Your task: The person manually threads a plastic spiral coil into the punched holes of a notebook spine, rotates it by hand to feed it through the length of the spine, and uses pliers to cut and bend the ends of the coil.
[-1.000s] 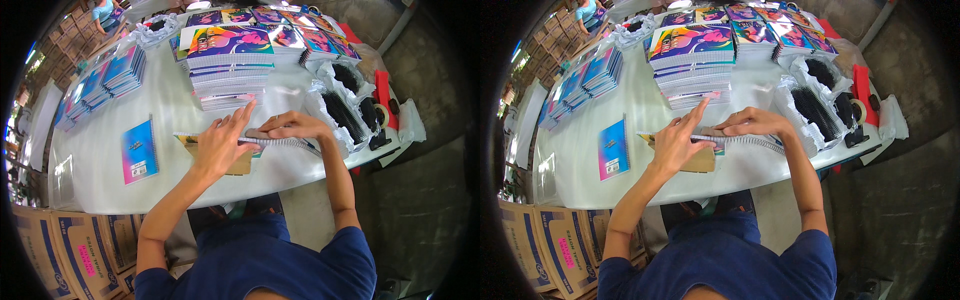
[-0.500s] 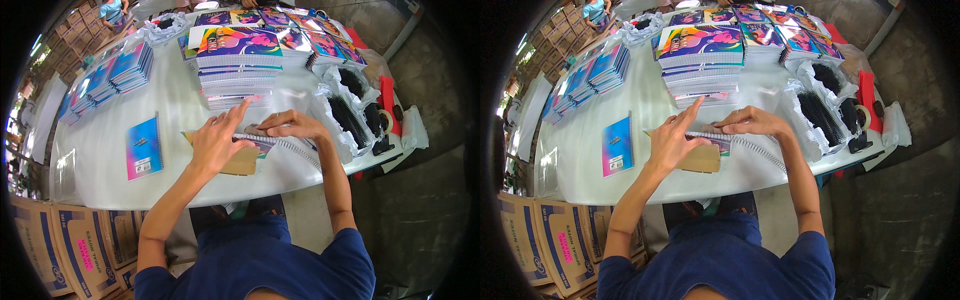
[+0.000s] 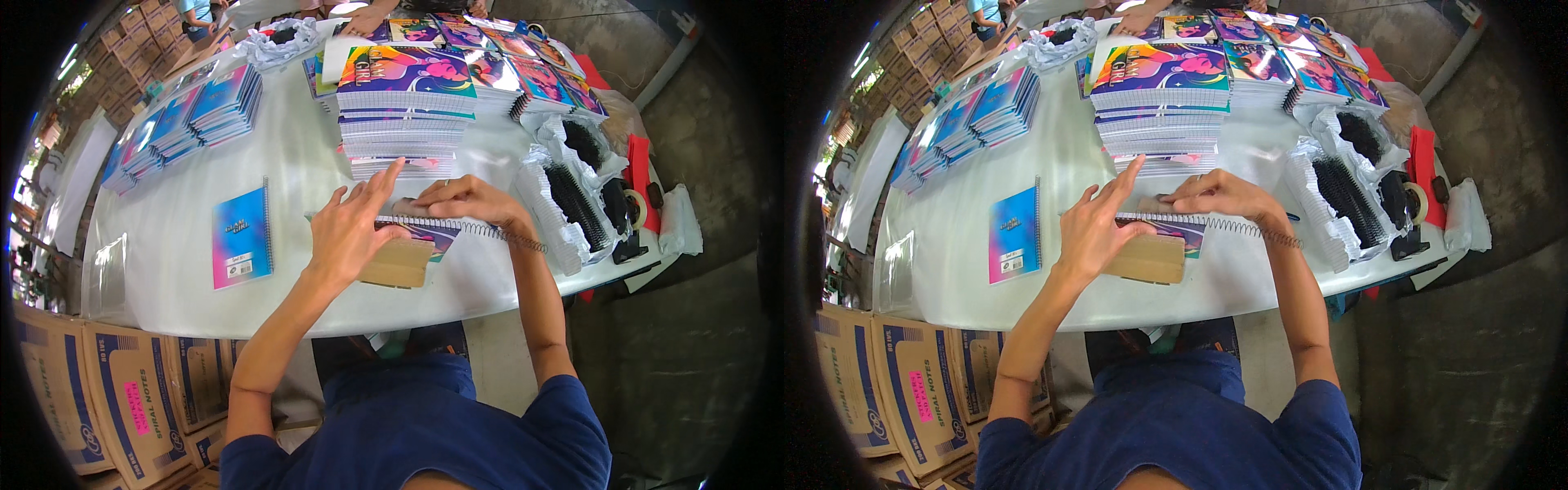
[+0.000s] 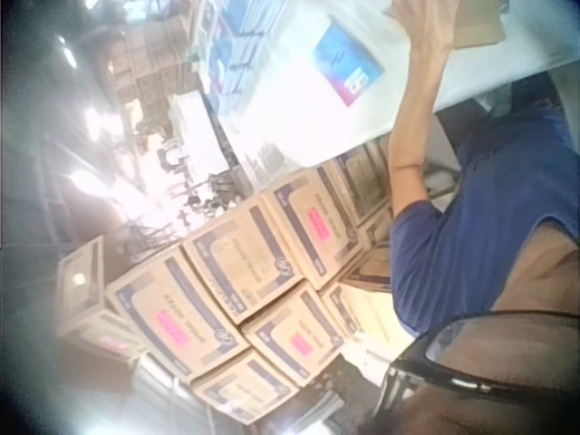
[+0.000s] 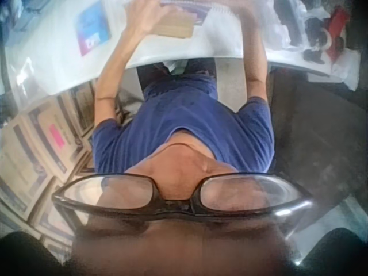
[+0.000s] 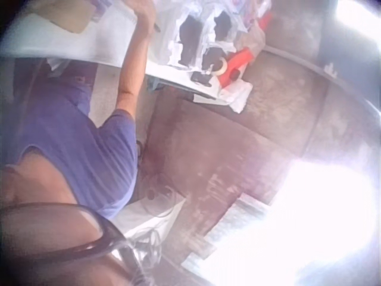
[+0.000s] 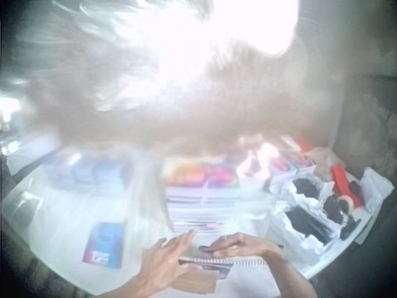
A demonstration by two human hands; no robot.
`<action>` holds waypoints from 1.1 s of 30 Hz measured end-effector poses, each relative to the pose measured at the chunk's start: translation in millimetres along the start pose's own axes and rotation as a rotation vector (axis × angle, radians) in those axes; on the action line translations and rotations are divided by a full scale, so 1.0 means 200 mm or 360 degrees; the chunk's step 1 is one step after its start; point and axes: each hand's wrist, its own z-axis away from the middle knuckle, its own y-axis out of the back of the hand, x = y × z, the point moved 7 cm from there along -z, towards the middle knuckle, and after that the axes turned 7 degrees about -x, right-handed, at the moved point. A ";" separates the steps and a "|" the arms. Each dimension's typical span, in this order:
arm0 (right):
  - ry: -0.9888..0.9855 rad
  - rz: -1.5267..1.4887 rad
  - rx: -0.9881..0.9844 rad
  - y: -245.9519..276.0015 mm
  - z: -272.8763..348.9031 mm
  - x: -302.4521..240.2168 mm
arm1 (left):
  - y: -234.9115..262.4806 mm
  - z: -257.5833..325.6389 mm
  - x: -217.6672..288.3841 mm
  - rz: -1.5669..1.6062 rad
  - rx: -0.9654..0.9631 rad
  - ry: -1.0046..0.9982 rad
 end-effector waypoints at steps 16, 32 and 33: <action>-0.0135 0.0153 -0.0079 -0.08 -0.16 -0.07 | 0.04 0.05 -0.11 -0.0068 0.0015 0.0073; -0.0150 0.0137 -0.0256 -0.16 -0.33 -0.05 | 0.11 0.14 -0.34 0.0488 0.0111 0.0393; -0.0275 0.0509 -0.0274 -0.17 -0.36 -0.02 | 0.10 0.16 -0.37 0.0630 0.0148 0.0402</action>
